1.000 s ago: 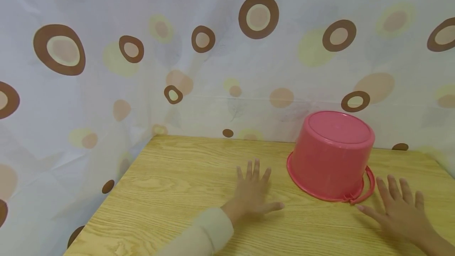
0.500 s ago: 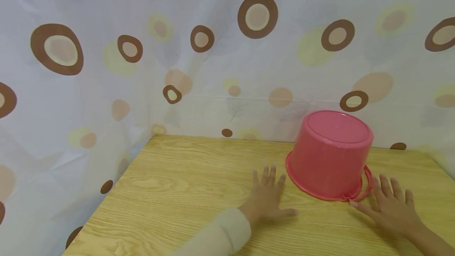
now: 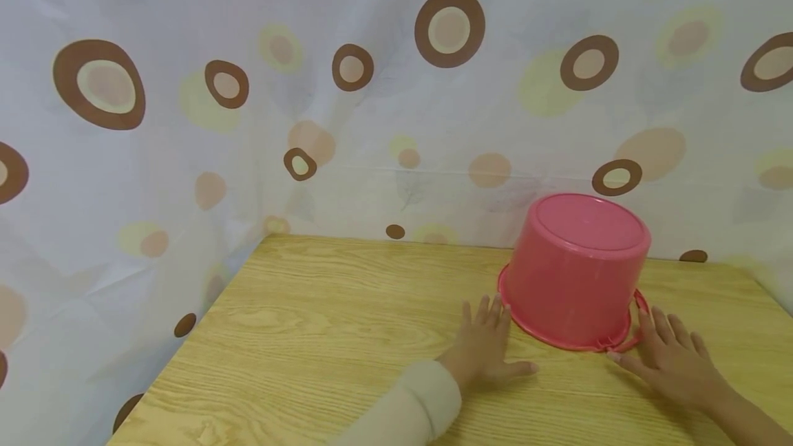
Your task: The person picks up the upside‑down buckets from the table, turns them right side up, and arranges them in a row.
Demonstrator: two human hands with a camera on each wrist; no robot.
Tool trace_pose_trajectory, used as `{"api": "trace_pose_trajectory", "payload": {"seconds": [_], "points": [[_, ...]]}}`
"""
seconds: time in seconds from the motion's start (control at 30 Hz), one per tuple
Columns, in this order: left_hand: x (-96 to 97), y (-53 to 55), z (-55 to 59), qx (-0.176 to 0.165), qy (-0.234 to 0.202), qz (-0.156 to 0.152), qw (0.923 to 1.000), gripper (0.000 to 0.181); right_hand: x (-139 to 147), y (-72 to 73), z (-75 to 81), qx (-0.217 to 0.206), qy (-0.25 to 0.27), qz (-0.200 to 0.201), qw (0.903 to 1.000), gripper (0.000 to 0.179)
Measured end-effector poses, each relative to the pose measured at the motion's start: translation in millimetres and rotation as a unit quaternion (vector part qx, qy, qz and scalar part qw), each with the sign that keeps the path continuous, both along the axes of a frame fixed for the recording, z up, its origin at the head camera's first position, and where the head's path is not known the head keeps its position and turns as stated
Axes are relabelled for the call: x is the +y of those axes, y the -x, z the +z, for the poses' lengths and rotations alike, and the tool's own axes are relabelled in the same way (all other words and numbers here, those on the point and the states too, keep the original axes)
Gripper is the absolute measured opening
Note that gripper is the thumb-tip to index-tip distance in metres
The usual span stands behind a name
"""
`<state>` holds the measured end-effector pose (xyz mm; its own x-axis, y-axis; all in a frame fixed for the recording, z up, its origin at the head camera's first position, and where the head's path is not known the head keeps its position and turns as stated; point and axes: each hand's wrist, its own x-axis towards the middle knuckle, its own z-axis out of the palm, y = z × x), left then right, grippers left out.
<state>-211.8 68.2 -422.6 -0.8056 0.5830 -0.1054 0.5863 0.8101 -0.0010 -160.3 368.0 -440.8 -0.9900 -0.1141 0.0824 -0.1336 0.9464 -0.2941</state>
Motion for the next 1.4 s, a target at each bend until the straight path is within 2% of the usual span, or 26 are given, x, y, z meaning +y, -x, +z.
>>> {"api": "trace_pose_trajectory", "payload": {"seconds": [0.2,0.47,0.77,1.4], "points": [[3.3,-1.8,1.4,0.002,0.004,0.007,1.0,0.093,-0.2,4.0,-0.7,0.006,-0.005,0.005,1.0,0.086],[8.3,1.1,-2.0,0.003,-0.012,0.011,0.9999,0.093,0.0,5.2,-6.3,0.019,-0.006,0.014,0.9997,0.087],[14.0,-0.5,-5.3,0.013,0.032,0.02,0.9992,0.091,0.1,6.8,-11.9,0.018,0.008,0.026,0.9995,0.081],[18.1,1.0,-6.9,-0.004,0.044,0.026,0.9987,0.091,-4.5,4.1,-11.5,0.002,0.012,0.026,0.9996,0.079]]}}
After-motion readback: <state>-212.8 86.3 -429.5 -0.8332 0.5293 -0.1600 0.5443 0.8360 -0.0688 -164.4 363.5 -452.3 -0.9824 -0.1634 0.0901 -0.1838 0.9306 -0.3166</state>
